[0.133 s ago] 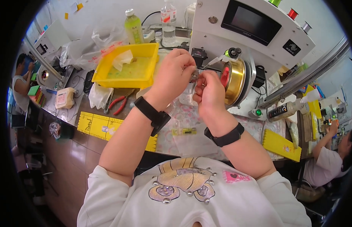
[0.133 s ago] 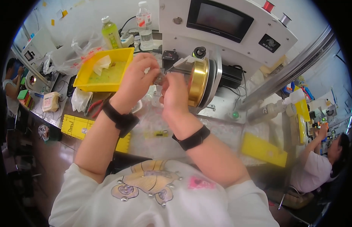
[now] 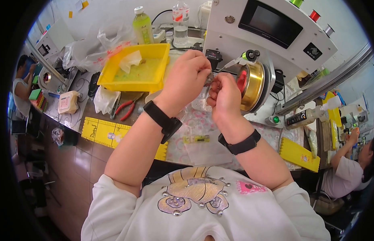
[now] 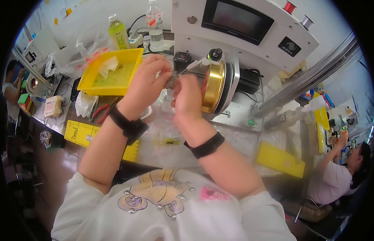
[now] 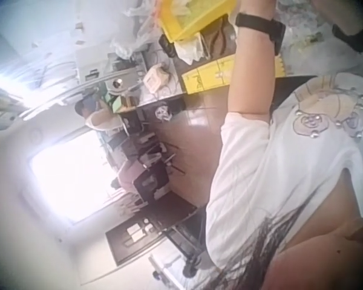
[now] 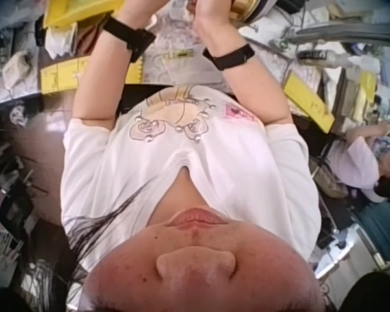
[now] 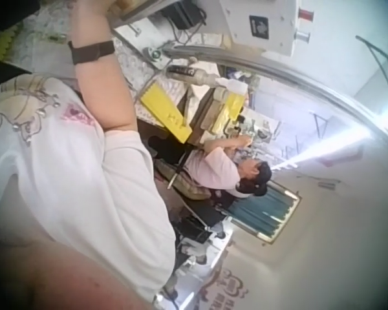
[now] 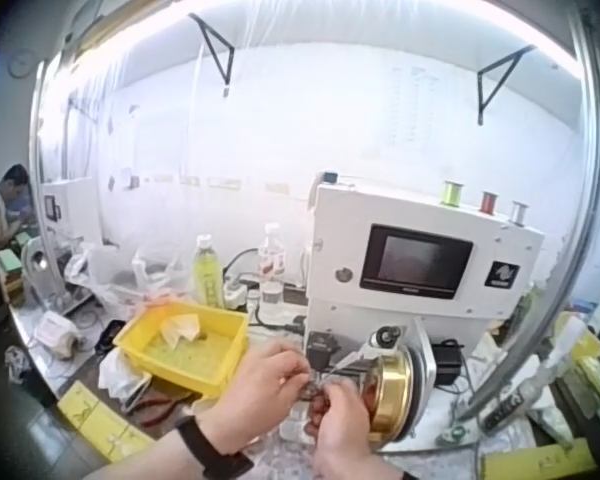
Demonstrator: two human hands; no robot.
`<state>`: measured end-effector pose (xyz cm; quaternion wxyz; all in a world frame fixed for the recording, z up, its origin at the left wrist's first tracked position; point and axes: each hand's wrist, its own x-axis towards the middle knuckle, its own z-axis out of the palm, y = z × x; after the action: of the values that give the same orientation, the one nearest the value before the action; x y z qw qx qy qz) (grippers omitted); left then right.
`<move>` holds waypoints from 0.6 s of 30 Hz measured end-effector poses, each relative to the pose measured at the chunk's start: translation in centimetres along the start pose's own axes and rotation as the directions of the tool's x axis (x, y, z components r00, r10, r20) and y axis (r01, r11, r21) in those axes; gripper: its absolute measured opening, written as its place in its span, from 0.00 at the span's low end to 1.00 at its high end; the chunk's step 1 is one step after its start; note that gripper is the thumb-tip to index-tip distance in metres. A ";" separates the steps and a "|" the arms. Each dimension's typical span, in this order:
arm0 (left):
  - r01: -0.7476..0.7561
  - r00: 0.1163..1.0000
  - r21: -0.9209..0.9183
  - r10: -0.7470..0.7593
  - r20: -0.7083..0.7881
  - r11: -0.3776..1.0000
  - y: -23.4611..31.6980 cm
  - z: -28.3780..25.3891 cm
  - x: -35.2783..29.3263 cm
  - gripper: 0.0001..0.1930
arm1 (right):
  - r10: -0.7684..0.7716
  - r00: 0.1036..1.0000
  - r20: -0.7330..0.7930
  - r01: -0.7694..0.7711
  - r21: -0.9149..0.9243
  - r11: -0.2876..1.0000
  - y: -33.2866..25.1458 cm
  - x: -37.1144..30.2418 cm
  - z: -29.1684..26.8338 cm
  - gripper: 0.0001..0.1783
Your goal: Assembling small electronic or mechanical components using adhesive and precision tools at a workbench.
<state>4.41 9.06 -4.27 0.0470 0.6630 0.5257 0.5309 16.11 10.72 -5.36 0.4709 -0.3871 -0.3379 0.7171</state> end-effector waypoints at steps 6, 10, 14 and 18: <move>-0.031 0.999 0.033 0.030 0.034 0.999 0.0 -0.2 0.0 0.03 | -0.198 0.973 0.115 0.208 -0.083 0.975 0.5 0.6 -0.5 0.05; -0.021 0.998 0.059 0.017 0.063 0.998 -0.1 -0.1 0.1 0.04 | -0.229 0.966 0.123 0.244 -0.126 0.962 0.5 0.5 -0.5 0.05; 0.004 0.999 0.042 -0.006 0.046 0.999 -0.1 0.1 -0.2 0.04 | -0.243 0.963 0.117 0.262 -0.184 0.947 0.9 1.1 -0.8 0.04; 0.063 0.998 0.006 -0.063 0.031 0.998 0.2 0.2 -0.3 0.04 | -0.215 0.972 0.097 0.224 -0.101 0.969 0.9 1.1 -0.7 0.03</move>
<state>4.69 8.81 -4.44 0.0702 0.6542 0.5469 0.5177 16.07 11.56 -6.71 0.5104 -0.3419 -0.4378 0.6564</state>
